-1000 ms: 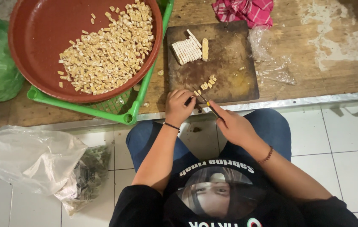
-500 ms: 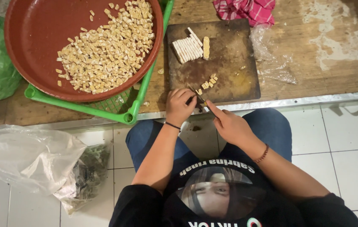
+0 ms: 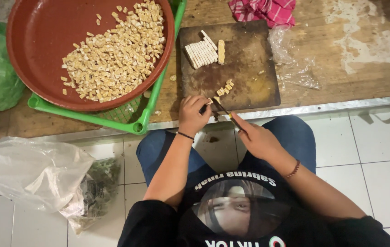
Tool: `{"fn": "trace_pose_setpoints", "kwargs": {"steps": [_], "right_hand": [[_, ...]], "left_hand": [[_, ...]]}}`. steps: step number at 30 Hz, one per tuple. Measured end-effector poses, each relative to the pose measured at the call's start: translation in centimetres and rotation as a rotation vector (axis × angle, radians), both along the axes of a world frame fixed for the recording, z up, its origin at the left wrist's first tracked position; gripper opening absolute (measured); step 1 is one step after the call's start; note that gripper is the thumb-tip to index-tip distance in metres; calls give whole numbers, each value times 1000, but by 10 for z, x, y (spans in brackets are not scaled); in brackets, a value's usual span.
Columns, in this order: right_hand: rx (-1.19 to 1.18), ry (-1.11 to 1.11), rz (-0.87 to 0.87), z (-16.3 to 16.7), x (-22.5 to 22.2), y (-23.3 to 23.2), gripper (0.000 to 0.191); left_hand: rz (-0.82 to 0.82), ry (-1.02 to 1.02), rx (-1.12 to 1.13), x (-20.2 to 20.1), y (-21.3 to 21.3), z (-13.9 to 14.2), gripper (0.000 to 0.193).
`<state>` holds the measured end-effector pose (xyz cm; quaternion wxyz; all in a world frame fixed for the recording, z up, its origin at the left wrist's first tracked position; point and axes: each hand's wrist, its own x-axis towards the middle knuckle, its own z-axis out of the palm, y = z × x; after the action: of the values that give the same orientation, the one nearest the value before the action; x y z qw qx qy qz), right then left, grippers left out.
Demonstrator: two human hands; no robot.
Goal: The person sits on the floor at a low wooden bench and cuts white stick-shaped food pieces into small chunks with a utility knife on a worn cutting board. They gather the cut pieces and toss them into a large red basin filled with similar cut pieces, repeating the cut-and-transfer cycle throughout the clip.
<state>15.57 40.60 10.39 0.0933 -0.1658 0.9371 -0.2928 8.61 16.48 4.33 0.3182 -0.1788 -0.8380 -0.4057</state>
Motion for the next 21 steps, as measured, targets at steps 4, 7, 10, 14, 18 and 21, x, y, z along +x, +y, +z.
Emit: {"fn": "trace_pose_setpoints", "kwargs": {"steps": [4,7,10,14,18,21], "right_hand": [[76,-40,-38,6,-9,2,64],[-8,52,-6,12,-12,-1,63],[21,52,26,14,-14,-9,64],[25,77,56,14,-14,-20,64],[56,66,56,14,-15,-26,65],[71,47,54,13,-16,-28,65]], "left_hand": [[1,28,5,-2,-1,0,11],[8,17,1,-2,-1,-1,10],[3,1,4,-2,-2,-1,9],[-6,7,-1,-2,-3,-1,10],[4,7,2,-1,-2,0,11],[5,3,-3,-2,-2,0,10]]}}
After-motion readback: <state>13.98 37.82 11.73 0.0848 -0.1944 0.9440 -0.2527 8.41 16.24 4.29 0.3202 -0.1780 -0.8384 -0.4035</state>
